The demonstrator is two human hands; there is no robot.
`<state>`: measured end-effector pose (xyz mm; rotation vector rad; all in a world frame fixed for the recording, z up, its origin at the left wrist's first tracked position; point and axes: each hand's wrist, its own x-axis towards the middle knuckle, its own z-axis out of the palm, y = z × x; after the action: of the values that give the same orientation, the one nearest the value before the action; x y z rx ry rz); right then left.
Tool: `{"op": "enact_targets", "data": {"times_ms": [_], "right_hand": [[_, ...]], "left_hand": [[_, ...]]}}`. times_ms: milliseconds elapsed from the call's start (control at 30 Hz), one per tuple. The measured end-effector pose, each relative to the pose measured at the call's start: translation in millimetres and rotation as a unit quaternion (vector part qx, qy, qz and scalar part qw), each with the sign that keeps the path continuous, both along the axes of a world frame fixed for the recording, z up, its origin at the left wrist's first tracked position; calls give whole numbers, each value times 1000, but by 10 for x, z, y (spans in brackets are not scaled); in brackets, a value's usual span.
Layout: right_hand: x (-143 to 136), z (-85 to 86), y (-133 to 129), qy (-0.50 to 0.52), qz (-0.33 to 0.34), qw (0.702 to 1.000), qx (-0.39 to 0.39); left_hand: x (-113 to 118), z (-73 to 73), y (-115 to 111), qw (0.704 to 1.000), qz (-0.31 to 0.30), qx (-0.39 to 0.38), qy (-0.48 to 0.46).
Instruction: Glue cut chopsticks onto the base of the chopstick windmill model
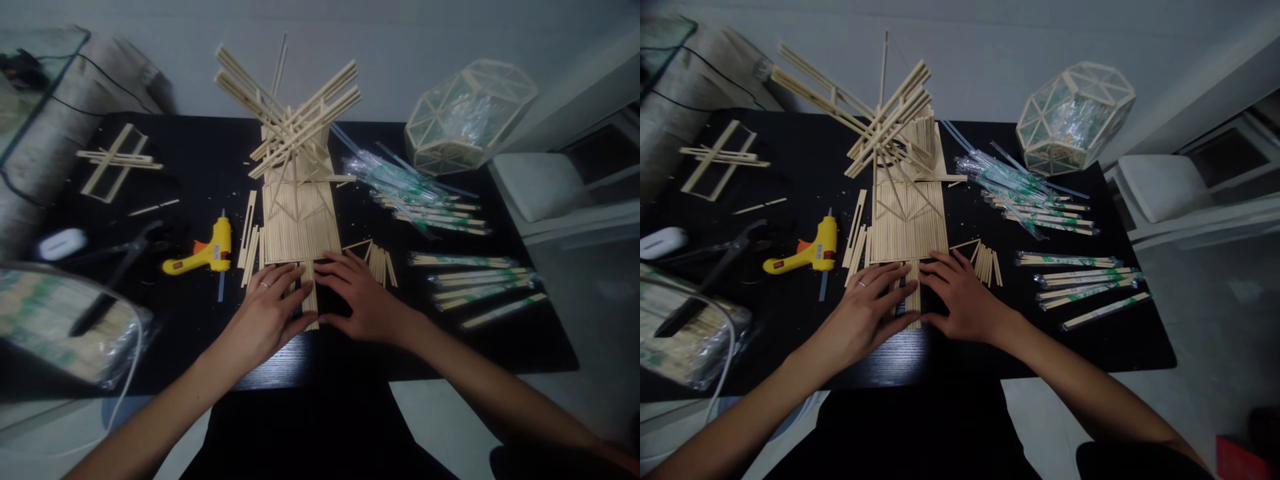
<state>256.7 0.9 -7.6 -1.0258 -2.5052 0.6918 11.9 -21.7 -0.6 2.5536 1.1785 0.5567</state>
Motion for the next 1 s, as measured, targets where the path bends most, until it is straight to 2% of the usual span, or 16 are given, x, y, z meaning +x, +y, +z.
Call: {"op": "enact_targets", "data": {"times_ms": [1000], "right_hand": [[-5,-21,6,10,3,1000,-4]], "left_hand": [[15,5,-19,1000,1,9,22]]}}
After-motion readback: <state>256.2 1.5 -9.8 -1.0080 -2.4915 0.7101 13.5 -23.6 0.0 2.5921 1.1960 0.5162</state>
